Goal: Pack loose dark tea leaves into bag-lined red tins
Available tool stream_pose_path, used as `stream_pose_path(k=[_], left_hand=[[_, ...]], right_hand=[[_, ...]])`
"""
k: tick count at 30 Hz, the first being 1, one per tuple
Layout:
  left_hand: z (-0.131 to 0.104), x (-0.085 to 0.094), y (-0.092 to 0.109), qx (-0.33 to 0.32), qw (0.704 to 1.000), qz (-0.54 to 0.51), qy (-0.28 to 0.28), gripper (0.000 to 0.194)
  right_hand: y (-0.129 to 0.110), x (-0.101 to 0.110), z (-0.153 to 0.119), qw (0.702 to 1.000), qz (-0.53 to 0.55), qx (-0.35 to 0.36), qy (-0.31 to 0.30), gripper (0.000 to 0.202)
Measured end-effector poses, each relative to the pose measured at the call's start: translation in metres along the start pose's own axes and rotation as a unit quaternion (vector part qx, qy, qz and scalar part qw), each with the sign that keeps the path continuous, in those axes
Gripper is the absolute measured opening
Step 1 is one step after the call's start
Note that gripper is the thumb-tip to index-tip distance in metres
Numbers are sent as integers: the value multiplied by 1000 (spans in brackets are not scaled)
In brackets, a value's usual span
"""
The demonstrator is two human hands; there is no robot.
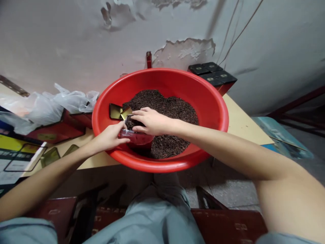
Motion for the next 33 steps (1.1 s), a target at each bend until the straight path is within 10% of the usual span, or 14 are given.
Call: stream_pose_path(k=[4,10,24,33], left_hand=[[-12,9,-10,-15,997,-67,-34,63],[31,5,-57,-128,988,-77,-28,137],[24,-7,-53,-139,990,-8,-22,131],[20,-6,-55,-161,984,58,-55,137]], right_hand=[[23,-20,-22,1000,18,-7,22,100],[31,-32,-15,1000,13,-3,12,85],[50,-48,-12,985,149,33,74,128],[52,-52,-7,986,152,-33,63,110]])
Point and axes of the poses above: each hand's wrist, its own z-axis towards the middle knuckle, its own x-axis out of the back of the hand, y = z × x, the point moved 2 cm from there along z, towards the middle knuckle, and after that the axes turned 15 degrees about -x, right-handed, at the moved point
